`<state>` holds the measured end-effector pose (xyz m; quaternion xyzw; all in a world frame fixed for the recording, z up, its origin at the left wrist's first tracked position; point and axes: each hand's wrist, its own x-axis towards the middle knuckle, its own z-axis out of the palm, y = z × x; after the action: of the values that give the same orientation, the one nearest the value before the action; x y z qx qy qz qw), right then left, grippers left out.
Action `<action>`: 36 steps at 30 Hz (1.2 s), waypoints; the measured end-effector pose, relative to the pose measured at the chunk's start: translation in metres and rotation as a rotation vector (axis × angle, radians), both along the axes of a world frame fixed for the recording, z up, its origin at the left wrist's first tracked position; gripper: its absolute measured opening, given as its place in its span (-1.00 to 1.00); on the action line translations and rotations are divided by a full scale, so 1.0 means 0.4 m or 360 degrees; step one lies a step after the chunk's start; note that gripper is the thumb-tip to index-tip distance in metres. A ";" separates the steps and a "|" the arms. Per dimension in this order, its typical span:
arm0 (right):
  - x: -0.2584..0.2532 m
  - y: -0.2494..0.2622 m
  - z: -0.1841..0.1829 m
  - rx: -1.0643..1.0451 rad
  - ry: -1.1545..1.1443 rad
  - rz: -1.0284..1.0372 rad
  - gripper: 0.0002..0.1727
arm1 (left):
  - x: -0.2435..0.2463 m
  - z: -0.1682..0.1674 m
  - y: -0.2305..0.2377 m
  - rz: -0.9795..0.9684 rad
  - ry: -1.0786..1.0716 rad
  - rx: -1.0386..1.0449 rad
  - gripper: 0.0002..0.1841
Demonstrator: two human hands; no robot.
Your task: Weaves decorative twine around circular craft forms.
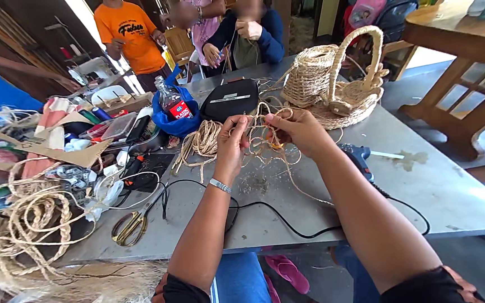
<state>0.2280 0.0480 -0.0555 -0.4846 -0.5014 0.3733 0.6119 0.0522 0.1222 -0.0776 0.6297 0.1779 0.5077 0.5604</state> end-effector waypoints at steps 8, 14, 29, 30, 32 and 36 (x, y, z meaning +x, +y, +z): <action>0.021 0.000 0.001 0.0007 0.0083 -0.0040 -0.70 | -0.005 0.020 -0.004 -0.0190 0.0025 -0.0362 -0.66; 0.019 0.000 0.001 0.0010 0.0025 -0.0052 -0.71 | -0.008 0.014 0.004 -0.0074 0.0049 -0.0155 -0.90; 0.002 -0.011 0.009 0.0009 -0.0177 -0.0245 -0.41 | 0.002 -0.023 0.018 0.0233 0.0080 0.0273 -0.82; -0.003 -0.013 0.012 0.0111 -0.0328 -0.0359 -0.30 | -0.005 -0.026 0.016 0.0271 0.0085 0.0247 -0.79; -0.014 -0.020 0.022 0.0570 -0.0809 -0.0645 -0.45 | -0.012 -0.034 0.012 0.0322 0.0080 0.0183 -0.73; -0.147 -0.143 0.137 0.1517 -0.1347 -0.0591 -0.78 | -0.007 -0.041 0.021 0.0312 -0.0023 0.0086 -0.71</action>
<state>0.1693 -0.0091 -0.0007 -0.3441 -0.7168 -0.2237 0.5637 0.0494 0.1307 -0.0939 0.6205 0.2210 0.5692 0.4921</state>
